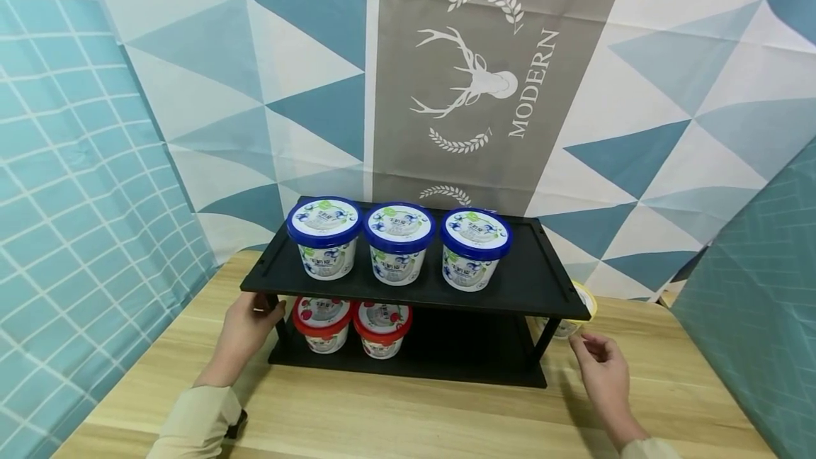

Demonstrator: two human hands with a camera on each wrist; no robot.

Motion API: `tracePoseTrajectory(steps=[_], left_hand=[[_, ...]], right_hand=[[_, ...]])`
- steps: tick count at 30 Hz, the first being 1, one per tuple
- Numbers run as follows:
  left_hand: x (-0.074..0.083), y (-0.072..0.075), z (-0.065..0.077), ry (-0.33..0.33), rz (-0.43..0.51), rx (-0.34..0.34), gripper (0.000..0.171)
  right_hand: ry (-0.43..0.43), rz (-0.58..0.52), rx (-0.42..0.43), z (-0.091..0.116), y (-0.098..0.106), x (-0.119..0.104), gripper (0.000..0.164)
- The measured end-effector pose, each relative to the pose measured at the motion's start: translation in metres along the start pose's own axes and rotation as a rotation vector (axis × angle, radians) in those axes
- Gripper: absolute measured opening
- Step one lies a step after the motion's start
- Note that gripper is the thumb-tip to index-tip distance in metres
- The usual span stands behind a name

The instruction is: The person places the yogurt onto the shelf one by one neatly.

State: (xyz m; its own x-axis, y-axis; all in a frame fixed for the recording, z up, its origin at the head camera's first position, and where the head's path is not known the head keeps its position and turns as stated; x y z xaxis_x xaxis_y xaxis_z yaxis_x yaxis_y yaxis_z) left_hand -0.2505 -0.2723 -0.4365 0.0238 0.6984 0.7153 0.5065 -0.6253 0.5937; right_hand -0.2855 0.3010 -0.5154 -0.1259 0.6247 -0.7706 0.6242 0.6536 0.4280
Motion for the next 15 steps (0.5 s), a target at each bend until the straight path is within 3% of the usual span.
tracePoseTrajectory(steps=[4,15], left_hand=[[0.001,0.000,0.000,-0.009,-0.002,0.002,0.026],[0.001,0.001,0.000,-0.019,0.006,0.017,0.028]], right_hand=[[-0.005,-0.006,-0.016,-0.005,0.004,-0.005,0.046],[-0.092,-0.031,-0.177,-0.004,0.021,-0.061,0.082]])
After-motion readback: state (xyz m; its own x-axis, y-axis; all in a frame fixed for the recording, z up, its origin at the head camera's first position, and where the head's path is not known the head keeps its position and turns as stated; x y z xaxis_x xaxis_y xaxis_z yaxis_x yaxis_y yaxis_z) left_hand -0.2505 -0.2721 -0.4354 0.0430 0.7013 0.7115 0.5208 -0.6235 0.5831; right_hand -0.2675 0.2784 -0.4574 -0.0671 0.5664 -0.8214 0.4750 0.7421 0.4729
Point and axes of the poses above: each hand's wrist, its own z-axis away from the middle knuckle, its own y-axis out of the back of the hand, x = y × z, the point moved 1 cm from there along -z, towards the middle knuckle, and after that the axes turned 15 degrees about y, right-handed, at the moved point
